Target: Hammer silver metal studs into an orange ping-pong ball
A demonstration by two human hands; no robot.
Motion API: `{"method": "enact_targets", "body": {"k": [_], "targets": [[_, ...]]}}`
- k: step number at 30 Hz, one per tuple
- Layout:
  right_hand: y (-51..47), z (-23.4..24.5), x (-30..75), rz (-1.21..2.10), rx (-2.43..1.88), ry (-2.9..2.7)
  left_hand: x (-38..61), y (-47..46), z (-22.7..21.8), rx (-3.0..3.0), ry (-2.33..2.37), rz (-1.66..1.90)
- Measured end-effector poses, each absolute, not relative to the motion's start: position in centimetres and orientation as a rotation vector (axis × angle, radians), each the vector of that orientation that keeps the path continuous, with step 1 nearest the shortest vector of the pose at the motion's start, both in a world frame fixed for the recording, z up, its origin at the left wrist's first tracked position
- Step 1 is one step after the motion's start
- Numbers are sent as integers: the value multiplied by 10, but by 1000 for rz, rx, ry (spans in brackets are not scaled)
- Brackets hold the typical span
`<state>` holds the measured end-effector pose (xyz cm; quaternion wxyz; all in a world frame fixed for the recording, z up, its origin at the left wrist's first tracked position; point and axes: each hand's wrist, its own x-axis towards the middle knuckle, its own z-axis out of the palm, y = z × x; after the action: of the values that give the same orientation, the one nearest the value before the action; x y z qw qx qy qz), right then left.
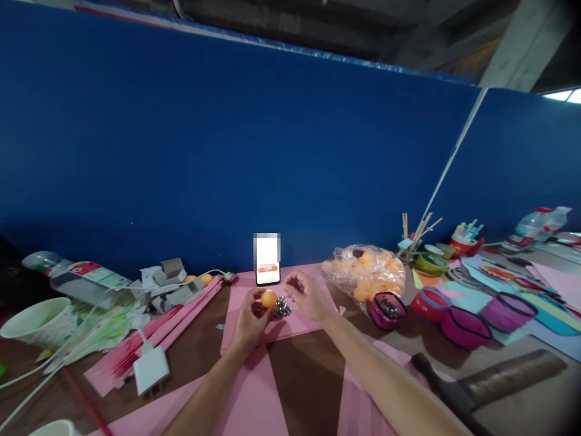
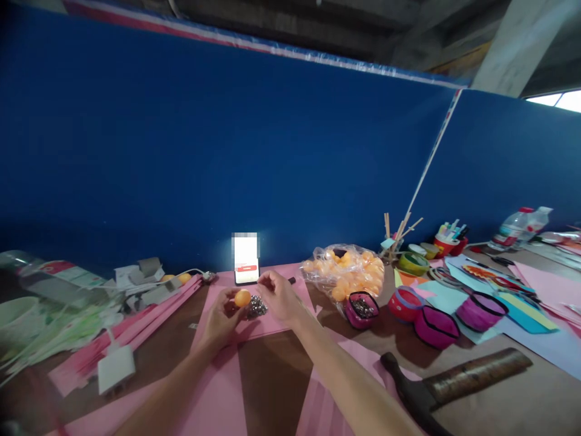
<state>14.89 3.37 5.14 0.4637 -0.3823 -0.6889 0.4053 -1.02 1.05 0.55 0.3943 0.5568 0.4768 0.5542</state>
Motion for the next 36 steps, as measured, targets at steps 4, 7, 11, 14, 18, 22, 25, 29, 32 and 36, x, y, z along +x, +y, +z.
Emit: {"method": "enact_targets", "body": {"k": [4, 7, 11, 14, 18, 22, 25, 29, 32, 36], "targets": [[36, 52, 141, 1201, -889, -1495, -11, 11, 4, 1326, 1165, 1462], [34, 45, 135, 1311, -898, -1386, -14, 12, 6, 1205, 1096, 1462], [32, 33, 130, 1397, -849, -1269, -17, 10, 14, 1184, 1042, 1383], [32, 25, 128, 1392, -855, -1225, -18, 9, 17, 1222, 1033, 1358], [31, 19, 127, 1400, -839, -1225, -18, 10, 14, 1221, 1009, 1338], [28, 21, 127, 1397, -827, -1229, -18, 11, 11, 1195, 992, 1331], [25, 24, 128, 1376, -851, -1236, -18, 12, 10, 1199, 993, 1338], [23, 25, 129, 1392, -860, -1236, -17, 12, 9, 1253, 985, 1314], [23, 24, 128, 1422, -840, -1228, -17, 11, 10, 1261, 979, 1310], [22, 21, 127, 1490, -813, -1208, -17, 9, 14, 1270, 1024, 1306]]}}
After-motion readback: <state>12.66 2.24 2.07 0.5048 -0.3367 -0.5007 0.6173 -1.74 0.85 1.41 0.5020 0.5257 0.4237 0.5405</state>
